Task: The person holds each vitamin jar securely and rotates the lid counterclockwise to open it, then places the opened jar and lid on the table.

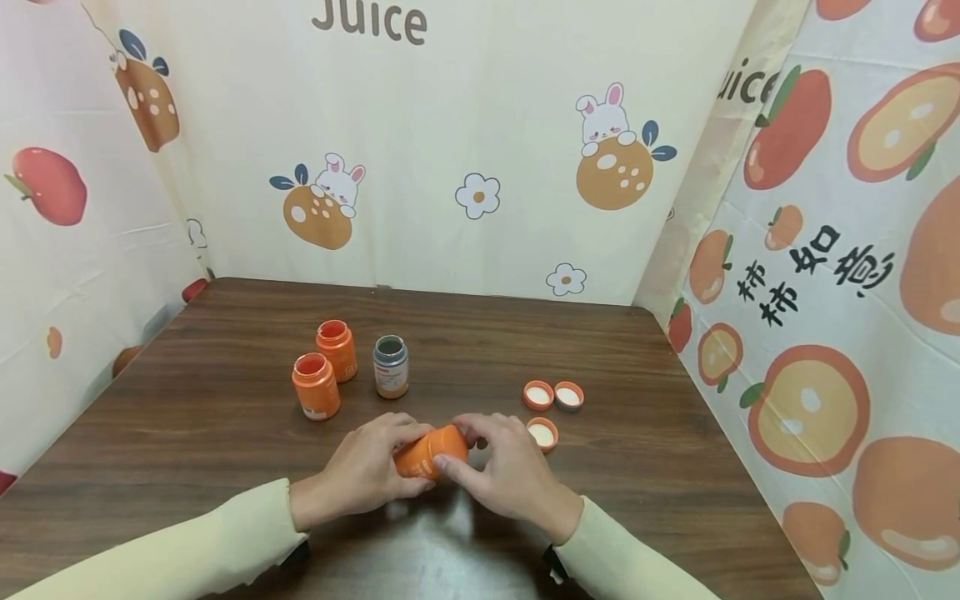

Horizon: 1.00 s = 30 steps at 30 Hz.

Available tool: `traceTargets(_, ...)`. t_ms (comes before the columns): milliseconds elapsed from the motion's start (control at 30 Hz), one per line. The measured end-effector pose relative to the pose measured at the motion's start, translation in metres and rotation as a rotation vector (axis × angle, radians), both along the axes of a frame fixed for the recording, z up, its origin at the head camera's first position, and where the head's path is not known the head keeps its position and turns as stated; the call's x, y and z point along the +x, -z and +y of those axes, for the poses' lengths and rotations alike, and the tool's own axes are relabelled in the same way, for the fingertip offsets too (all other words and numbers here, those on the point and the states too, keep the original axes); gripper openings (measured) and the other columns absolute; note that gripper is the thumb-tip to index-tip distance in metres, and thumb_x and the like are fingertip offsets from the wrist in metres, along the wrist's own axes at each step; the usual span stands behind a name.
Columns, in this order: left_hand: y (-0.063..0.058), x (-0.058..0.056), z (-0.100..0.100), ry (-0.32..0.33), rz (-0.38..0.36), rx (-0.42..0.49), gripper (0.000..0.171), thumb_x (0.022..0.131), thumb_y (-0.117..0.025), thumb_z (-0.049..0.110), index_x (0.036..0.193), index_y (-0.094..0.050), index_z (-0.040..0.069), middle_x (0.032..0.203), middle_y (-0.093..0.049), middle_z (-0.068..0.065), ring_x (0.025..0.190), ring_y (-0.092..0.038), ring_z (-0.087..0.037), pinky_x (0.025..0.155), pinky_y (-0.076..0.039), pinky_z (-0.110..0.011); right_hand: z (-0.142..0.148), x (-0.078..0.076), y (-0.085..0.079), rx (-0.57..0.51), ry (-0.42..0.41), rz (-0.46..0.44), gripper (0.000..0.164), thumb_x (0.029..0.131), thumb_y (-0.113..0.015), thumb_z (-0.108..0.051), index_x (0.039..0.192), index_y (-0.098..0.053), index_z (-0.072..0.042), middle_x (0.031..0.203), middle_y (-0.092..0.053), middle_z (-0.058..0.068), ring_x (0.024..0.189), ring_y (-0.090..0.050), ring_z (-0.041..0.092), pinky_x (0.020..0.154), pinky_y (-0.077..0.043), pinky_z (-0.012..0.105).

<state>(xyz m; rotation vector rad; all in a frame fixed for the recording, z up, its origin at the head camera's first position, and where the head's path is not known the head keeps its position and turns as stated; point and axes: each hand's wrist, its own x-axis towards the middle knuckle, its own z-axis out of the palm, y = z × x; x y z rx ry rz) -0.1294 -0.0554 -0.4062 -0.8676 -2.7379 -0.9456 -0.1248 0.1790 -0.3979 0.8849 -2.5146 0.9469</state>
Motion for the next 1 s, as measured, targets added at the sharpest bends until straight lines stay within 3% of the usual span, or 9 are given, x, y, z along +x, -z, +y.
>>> traceTargets(1000,-0.0018,-0.0019,0.0015,0.010,0.022,-0.059,0.055,0.071,-0.093,0.043,0.118,-0.076,0.019,0.100,-0.068,0.007,0.082,-0.057,-0.010,0.066,-0.047,-0.032,0.0016,-0.0033,0.0006,-0.035,-0.139,0.027,0.031,0.091,-0.079,-0.022,0.118,-0.068,-0.010,0.093,-0.063,-0.008,0.086,-0.061,0.009,0.075,-0.055,0.033)
